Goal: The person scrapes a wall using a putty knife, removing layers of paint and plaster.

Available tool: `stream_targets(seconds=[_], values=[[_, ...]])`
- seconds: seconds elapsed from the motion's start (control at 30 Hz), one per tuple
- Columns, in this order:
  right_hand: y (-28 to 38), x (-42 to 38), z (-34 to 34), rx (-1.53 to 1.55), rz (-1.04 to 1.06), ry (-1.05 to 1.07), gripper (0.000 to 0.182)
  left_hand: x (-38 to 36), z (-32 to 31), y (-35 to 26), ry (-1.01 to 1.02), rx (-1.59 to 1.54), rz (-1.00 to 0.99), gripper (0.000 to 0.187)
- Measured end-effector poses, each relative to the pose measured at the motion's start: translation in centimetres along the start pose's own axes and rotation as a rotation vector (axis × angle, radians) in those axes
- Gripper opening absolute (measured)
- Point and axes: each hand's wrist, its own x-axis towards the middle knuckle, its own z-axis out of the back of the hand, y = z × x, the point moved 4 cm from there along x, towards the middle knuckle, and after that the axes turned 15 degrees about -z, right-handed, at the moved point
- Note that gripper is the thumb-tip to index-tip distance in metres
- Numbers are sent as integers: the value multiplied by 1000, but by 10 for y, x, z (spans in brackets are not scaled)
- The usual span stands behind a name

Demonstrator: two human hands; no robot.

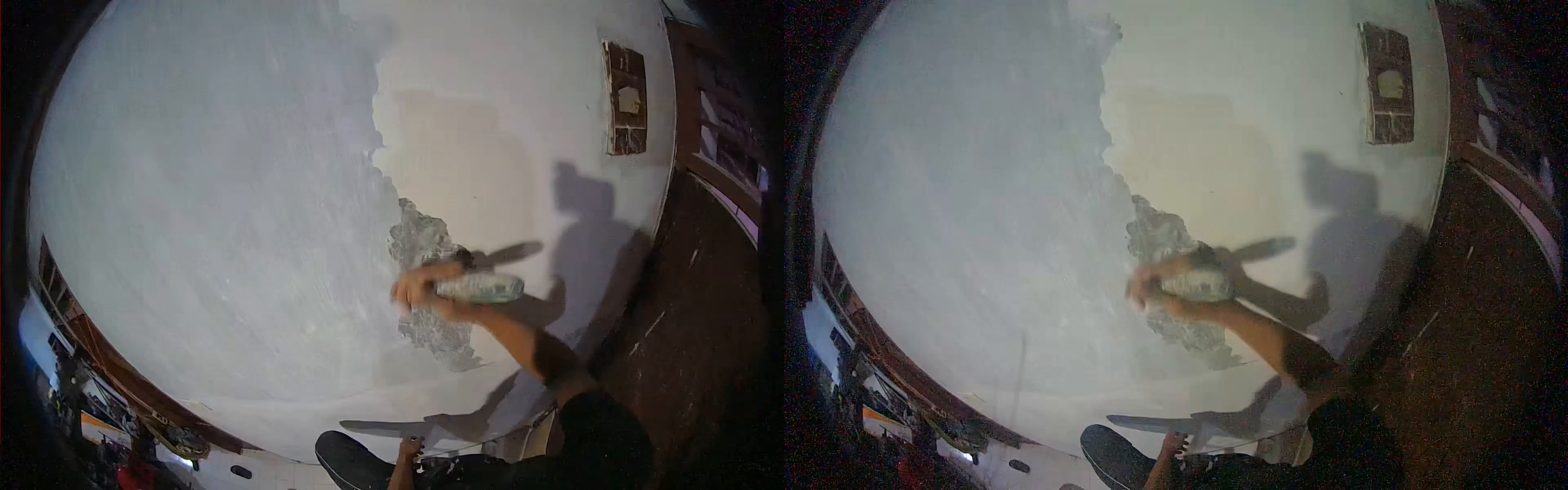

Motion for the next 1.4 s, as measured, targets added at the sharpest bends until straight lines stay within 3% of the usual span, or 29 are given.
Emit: stream_targets(seconds=[0.03, 0.07, 0.1, 0.13, 0.17, 0.2, 0.23, 0.3, 0.37, 0.4, 0.47, 0.53, 0.63, 0.73, 0.77, 0.8, 0.9, 1.0, 1.03, 1.13, 1.2, 1.23, 1.3, 1.4], values=[[13, -14, -27, 56, 0, 152, 21, -8, -3, -14, 10, -21, -54, 35], [-24, -34, -43, 154, -207, 247, 21, -17, -5, -28, -43, 7, -126, 35], [-47, -56, -56, 152, -246, 262, 23, -30, -8, -49, -96, 37, -198, 34], [-87, -78, -72, 381, -268, 262, 23, -38, -7, -63, -148, 71, -266, 33], [-122, -110, -78, 186, -538, 177, 26, -36, -3, -64, -160, 12, -264, 33], [-141, -133, -91, 390, -638, 193, 29, -42, -3, -74, -129, -151, -288, 34], [-154, -161, -96, 234, -749, 65, 31, -64, -5, -99, -97, -313, -313, 35], [-189, -208, -116, 456, -810, 178, 15, -119, -23, -165, 11, -500, -353, 41], [-166, -218, -128, 648, -757, 4, 15, -164, -43, -203, 161, -552, -370, 53], [-157, -223, -132, 741, -730, -85, 15, -170, -48, -203, 205, -385, -407, 53], [-167, -228, -131, 518, -725, -191, 16, -181, -64, -201, 293, -54, -473, 52], [-160, -230, -128, 373, -749, -252, 17, -212, -94, -244, 311, -189, -789, 37], [-160, -232, -115, 419, -840, -301, 17, -169, -109, -216, 362, 147, -644, 13], [-143, -219, -89, 738, -767, -322, 21, -197, -133, -268, 450, 233, -822, 16], [-136, -217, -80, 802, -772, -325, 22, -189, -135, -261, 455, 216, -645, 18], [-124, -209, -66, 685, -698, -264, 23, -187, -135, -261, 427, 240, -671, 18], [-106, -195, -56, 440, -866, -145, 26, -186, -127, -277, 294, 286, -833, 20], [-16, -149, -26, -76, -344, -225, 26, -182, -122, -291, 203, 191, -831, 21], [10, -142, -13, -73, -227, -236, 26, -185, -122, -304, 122, 181, -912, 23], [85, -126, 16, -117, 158, -226, 26, -145, -96, -235, 57, 340, -387, 25], [125, -119, 21, -134, 396, -177, 26, -131, -85, -198, 25, 471, -533, 27], [138, -116, 22, -135, 477, -154, 26, -125, -80, -177, 4, 539, -609, 28], [149, -108, 23, -132, 587, -128, 27, -114, -70, -131, 56, 501, -570, 31], [124, -83, 36, -114, 539, -200, 27, -102, -53, -88, 119, 669, -515, 36]])
